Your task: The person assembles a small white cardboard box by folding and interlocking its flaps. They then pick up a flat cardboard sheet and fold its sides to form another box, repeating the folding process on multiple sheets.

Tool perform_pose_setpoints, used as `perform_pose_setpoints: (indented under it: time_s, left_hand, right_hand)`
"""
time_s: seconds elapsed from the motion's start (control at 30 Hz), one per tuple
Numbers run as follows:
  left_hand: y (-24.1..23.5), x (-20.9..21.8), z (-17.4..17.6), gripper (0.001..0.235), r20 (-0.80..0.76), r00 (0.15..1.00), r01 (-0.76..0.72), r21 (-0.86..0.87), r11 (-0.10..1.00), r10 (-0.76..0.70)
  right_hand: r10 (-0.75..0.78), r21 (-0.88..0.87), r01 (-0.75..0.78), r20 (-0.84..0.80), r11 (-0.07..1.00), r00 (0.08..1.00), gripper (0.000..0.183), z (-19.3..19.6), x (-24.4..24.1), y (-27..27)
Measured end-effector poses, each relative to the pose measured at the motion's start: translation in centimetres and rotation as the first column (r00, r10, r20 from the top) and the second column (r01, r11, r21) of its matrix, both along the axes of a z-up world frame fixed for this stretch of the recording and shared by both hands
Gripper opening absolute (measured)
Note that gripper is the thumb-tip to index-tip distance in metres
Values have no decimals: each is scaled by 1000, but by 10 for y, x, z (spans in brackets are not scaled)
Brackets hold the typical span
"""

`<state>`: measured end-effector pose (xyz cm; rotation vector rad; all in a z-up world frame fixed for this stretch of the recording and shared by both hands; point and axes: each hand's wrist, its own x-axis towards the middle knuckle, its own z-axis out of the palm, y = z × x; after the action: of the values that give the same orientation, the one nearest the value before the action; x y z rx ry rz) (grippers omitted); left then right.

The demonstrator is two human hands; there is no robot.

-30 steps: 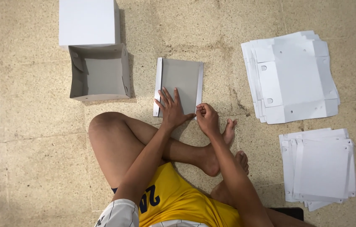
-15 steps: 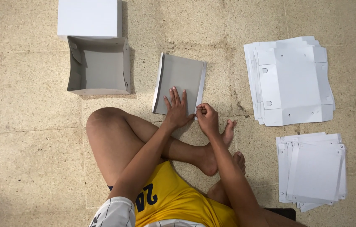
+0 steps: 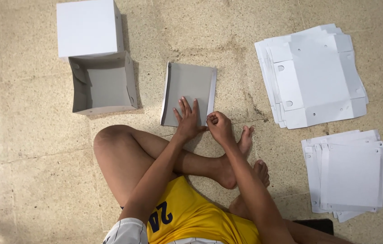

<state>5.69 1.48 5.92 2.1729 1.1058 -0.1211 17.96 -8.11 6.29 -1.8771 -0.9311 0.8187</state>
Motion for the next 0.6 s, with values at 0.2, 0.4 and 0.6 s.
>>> perform_pose_setpoints:
  time_s: [0.2,0.4,0.6]
  left_hand:
    - [8,-10,0,128,26,1000,2,-75,997,0]
    - [13,-15,-13,132,5,999,40,-56,998,-39]
    - [12,-9,-10,116,-22,999,-34,-29,999,33]
  right_hand:
    - [84,-24,-81,361,996,929,12,-1,-11,-1]
    - [195,-64,-187,480,980,855,14,-10,-13,1]
    - [311,-260,-228,347,938,885,23,0,-3,6]
